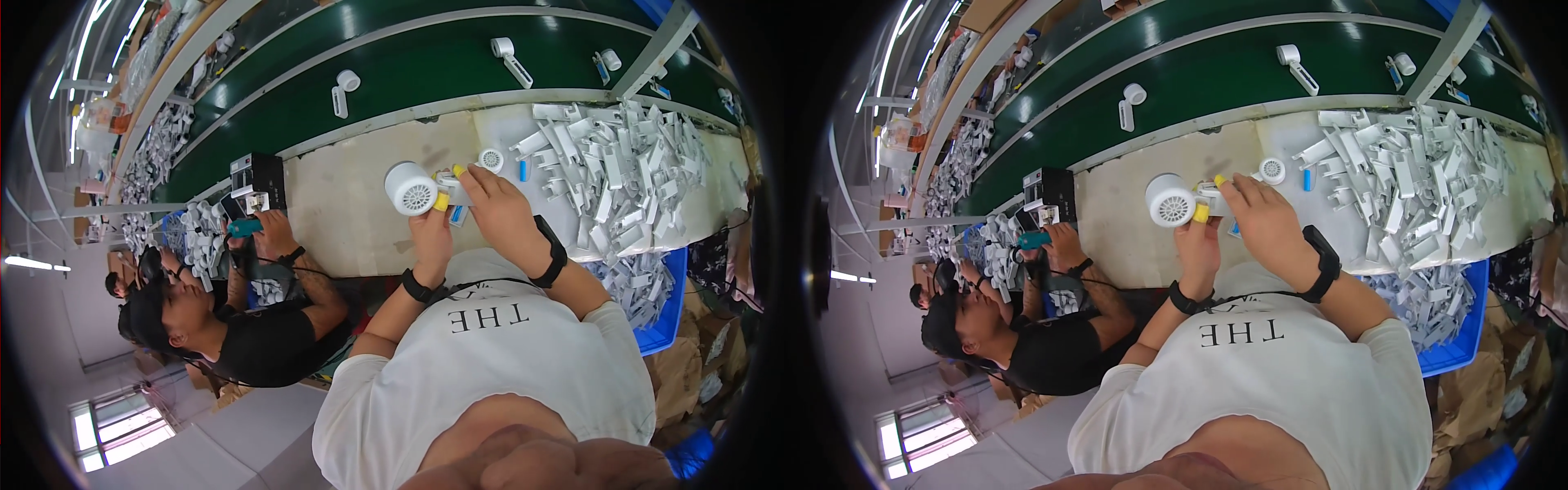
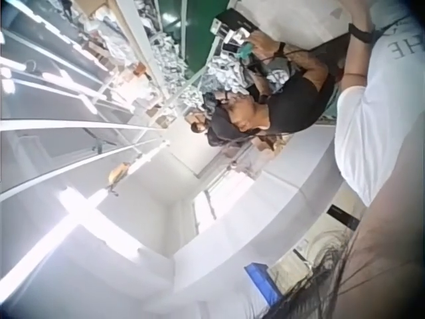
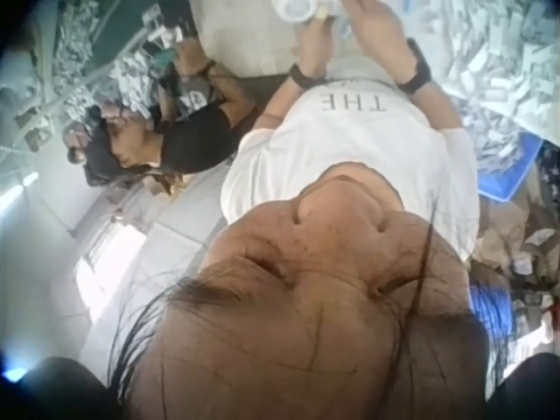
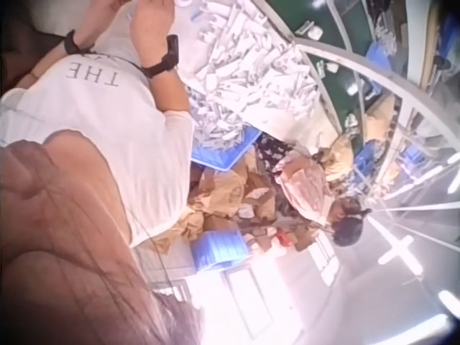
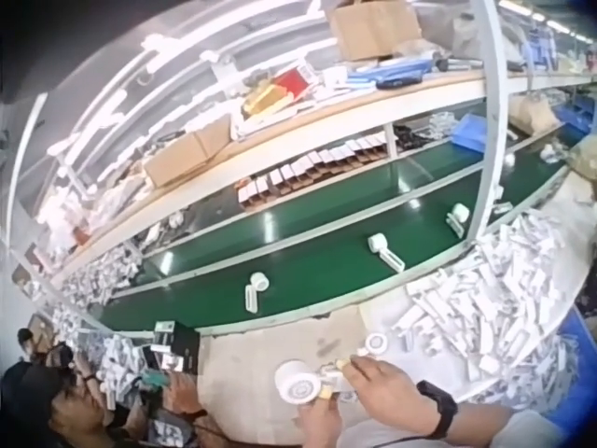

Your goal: The person picks up a fan head and a handle, fits them together, and places the assembly on the table. They repeat this process multiple times, occasionally placing completed units onto the conveyor belt.

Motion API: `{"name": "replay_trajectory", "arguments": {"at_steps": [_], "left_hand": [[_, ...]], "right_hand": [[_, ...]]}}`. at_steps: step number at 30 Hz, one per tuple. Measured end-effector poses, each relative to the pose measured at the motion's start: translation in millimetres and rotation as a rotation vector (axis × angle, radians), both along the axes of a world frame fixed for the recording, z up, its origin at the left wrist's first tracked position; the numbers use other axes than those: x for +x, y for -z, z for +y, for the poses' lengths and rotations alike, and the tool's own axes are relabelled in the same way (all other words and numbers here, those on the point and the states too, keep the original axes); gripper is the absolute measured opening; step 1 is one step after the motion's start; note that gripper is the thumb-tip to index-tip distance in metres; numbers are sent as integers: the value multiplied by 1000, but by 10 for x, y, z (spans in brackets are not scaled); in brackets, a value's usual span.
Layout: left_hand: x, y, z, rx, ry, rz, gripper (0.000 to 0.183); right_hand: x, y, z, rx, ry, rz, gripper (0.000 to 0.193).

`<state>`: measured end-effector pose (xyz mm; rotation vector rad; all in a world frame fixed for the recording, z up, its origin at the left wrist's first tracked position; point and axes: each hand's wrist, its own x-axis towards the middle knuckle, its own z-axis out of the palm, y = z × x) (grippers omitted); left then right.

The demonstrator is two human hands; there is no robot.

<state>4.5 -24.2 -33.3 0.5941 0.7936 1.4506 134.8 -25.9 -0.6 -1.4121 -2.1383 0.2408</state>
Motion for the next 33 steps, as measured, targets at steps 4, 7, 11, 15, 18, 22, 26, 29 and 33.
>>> {"name": "replay_trajectory", "arguments": {"at_steps": [4,7,11,15,18,22,26,29,33], "left_hand": [[-57,35,122,51,-109,52,28],[-168,-144,174,116,-84,43,28],[-177,-212,164,139,-81,14,28],[-76,-231,190,119,-101,18,27],[-47,-298,260,88,-102,5,25],[-136,-311,325,111,-17,-106,26],[-276,80,542,-52,80,-97,24],[-581,771,531,-316,90,266,21],[-1591,1499,599,-372,-65,1462,24]], "right_hand": [[-18,-8,95,82,-64,74,54],[159,83,148,-221,-48,529,46],[237,299,95,-783,-177,936,41],[132,180,89,-695,-83,1058,28],[173,73,187,-609,-104,928,24],[160,-7,253,-327,-127,603,33],[-13,560,357,-281,-124,472,37],[-195,1135,268,-638,-81,374,32],[-42,1359,376,-803,-377,135,27]]}}
